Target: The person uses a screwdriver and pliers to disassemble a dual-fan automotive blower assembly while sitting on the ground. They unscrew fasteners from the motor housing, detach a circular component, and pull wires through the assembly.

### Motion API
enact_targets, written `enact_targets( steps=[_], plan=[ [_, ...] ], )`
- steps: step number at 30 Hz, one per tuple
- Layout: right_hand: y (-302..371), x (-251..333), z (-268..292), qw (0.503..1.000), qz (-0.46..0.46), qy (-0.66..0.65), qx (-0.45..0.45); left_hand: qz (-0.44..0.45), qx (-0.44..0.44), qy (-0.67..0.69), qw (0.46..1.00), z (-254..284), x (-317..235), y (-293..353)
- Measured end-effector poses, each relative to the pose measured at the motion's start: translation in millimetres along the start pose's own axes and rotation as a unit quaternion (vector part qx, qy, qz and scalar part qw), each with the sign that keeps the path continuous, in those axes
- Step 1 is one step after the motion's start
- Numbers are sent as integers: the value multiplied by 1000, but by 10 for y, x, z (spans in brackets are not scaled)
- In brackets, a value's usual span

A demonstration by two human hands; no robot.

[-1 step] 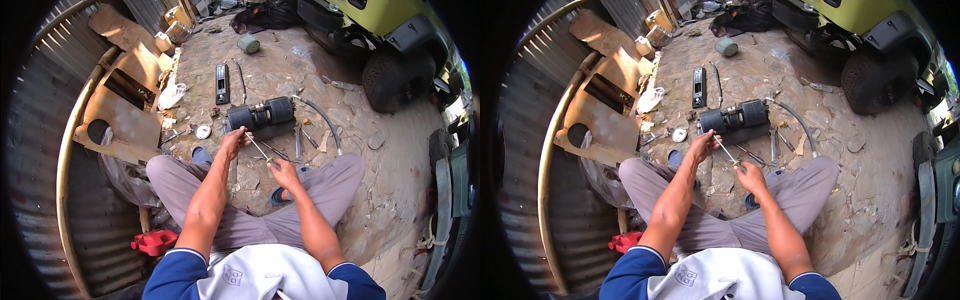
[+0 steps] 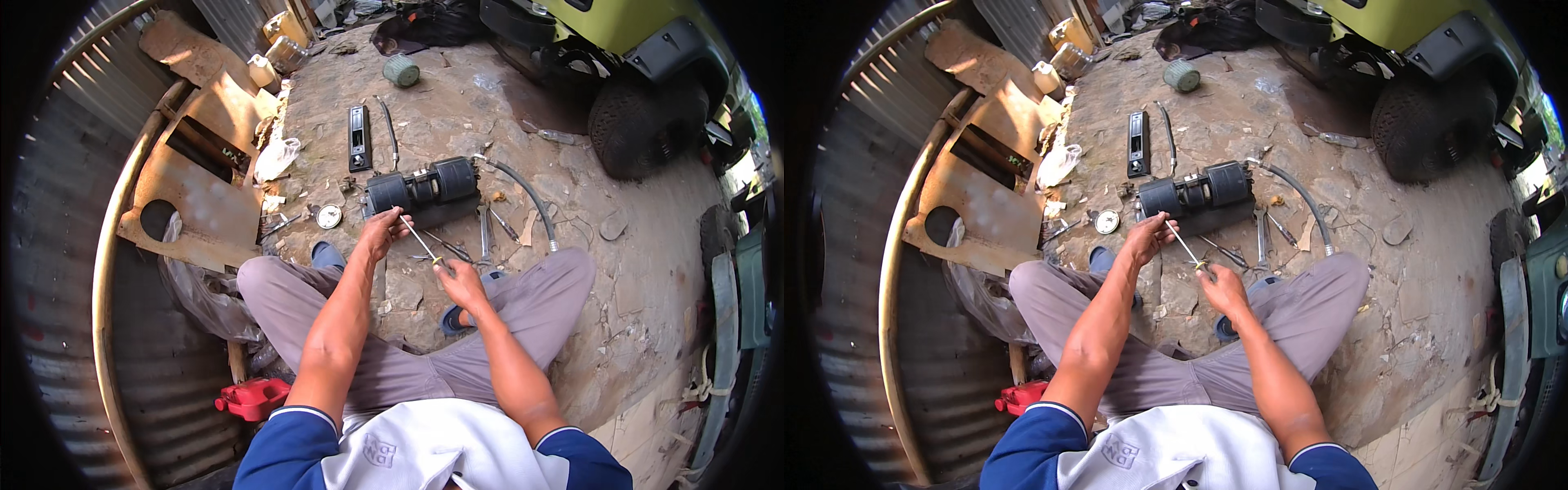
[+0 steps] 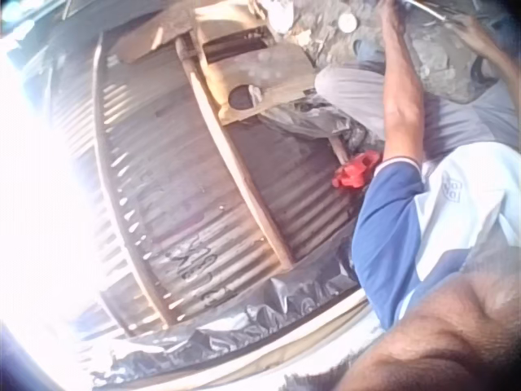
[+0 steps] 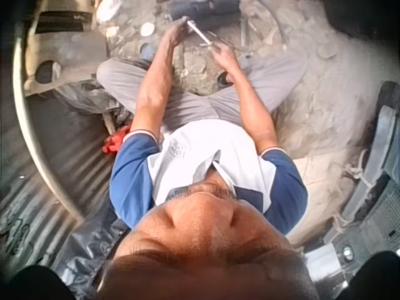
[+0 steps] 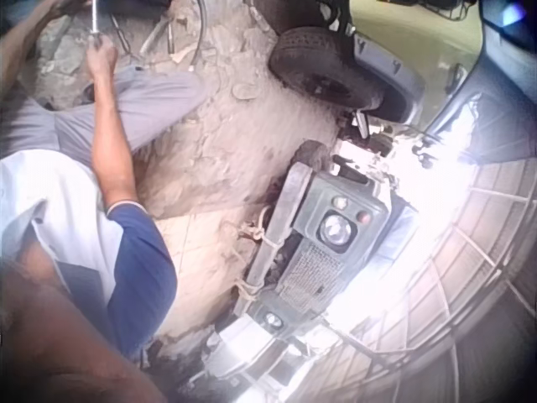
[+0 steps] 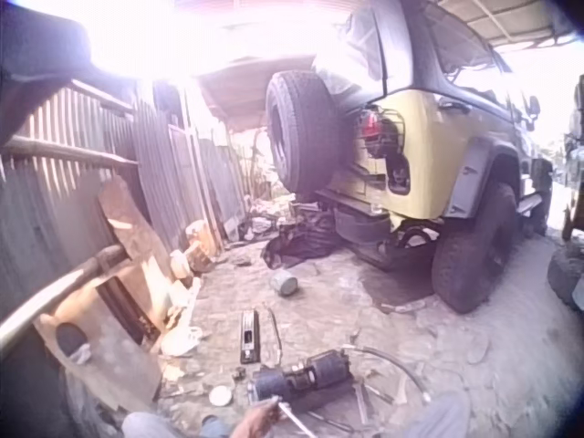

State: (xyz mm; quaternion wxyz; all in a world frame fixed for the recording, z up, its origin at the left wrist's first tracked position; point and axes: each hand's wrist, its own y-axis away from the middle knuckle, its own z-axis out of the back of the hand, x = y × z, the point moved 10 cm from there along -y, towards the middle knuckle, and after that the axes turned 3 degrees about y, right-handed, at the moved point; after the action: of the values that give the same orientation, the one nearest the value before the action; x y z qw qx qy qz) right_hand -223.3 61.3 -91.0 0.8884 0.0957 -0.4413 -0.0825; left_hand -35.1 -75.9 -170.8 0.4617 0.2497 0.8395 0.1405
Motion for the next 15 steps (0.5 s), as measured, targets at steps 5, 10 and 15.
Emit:
enact_targets(
  steps=[5, 10, 15],
  plan=[
    [-172, -278, -21, 994, -42, -74, -67, 49, 4, -112, 992, -179, 203, -178],
    [-505, -634, 150, 982, -84, 2, -172, -133, -56, -503, 852, -123, -311, -491],
    [-726, -896, 158, 982, -125, -4, -139, -274, -39, -705, 653, -845, -780, -659]
  ],
)
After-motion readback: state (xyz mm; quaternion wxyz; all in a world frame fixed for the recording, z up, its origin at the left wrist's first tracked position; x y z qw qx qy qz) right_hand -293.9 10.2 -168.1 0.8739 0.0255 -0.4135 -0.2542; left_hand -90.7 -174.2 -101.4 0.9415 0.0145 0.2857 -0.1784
